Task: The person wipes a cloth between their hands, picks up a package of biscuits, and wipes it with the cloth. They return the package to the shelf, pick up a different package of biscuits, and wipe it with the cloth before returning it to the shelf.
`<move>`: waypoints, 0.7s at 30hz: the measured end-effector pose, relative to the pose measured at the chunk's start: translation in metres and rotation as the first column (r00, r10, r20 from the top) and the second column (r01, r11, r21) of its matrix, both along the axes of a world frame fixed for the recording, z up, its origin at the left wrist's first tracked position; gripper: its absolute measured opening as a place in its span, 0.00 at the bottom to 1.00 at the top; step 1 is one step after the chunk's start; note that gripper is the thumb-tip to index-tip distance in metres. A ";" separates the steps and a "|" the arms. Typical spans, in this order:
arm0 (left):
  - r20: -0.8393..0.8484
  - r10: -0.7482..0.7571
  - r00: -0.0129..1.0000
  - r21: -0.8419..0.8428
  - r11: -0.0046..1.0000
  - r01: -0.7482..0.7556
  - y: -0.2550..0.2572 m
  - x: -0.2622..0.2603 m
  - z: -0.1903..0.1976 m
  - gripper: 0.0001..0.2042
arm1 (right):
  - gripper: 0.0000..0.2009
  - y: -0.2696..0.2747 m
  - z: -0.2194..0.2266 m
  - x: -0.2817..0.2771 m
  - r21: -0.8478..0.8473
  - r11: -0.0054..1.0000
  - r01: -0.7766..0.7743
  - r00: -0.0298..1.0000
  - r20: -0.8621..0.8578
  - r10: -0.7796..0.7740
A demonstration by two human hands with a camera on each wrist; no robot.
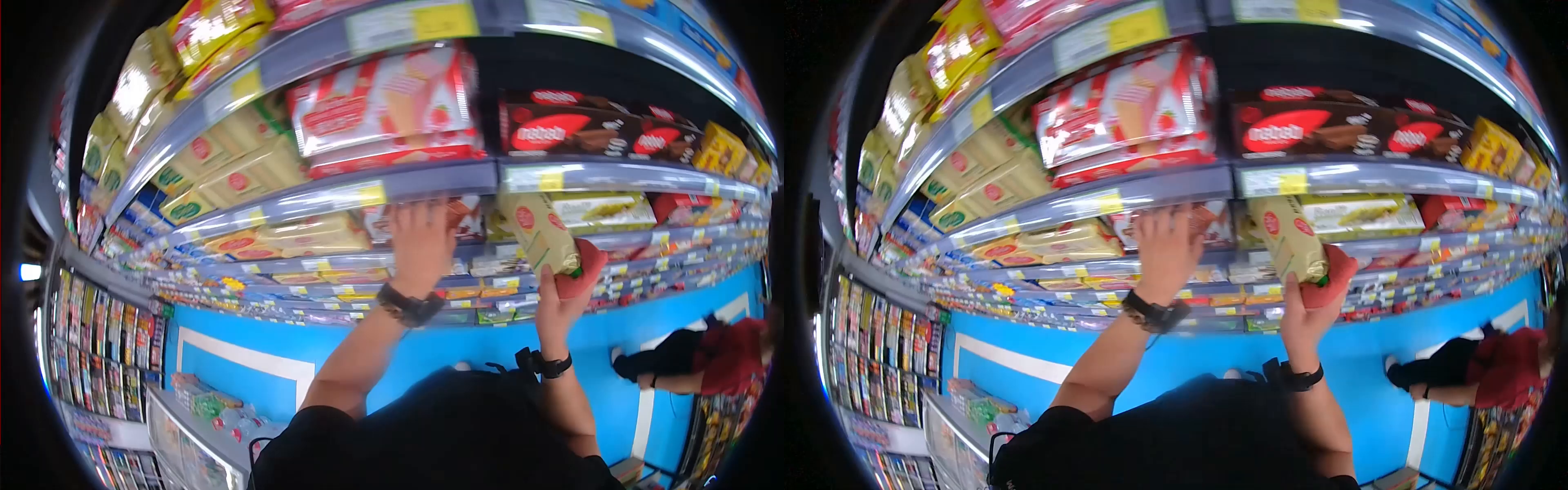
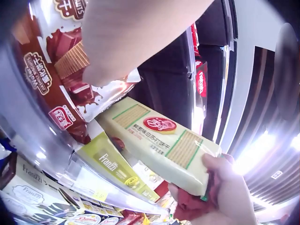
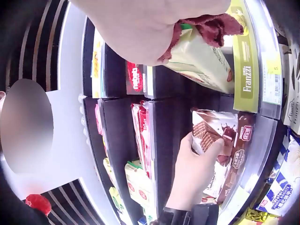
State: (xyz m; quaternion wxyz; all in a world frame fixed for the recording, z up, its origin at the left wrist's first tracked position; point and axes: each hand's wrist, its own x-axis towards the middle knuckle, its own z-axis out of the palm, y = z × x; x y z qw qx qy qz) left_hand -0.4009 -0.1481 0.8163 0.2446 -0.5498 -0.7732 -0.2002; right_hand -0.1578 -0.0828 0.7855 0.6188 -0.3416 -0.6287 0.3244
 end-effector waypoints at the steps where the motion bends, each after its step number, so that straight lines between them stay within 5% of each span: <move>1: 0.016 -0.009 1.000 0.024 1.000 0.008 -0.001 0.001 0.000 0.38 | 0.35 0.000 0.000 -0.009 0.031 0.999 0.040 0.999 0.021 -0.040; 2: 0.033 -0.021 0.999 0.049 0.999 0.020 -0.001 0.002 -0.001 0.37 | 0.36 0.000 0.003 -0.020 -0.016 1.000 -0.026 0.993 -0.119 0.024; 14: 0.124 -0.100 0.987 0.128 0.988 0.084 -0.011 -0.001 -0.004 0.39 | 0.31 0.010 0.020 -0.050 -0.253 0.953 -0.168 0.966 -0.235 0.108; 21: 0.174 -0.117 0.978 0.123 0.988 0.096 -0.017 0.001 0.002 0.41 | 0.28 -0.003 0.043 -0.066 -0.213 0.973 -0.086 0.976 -0.213 0.039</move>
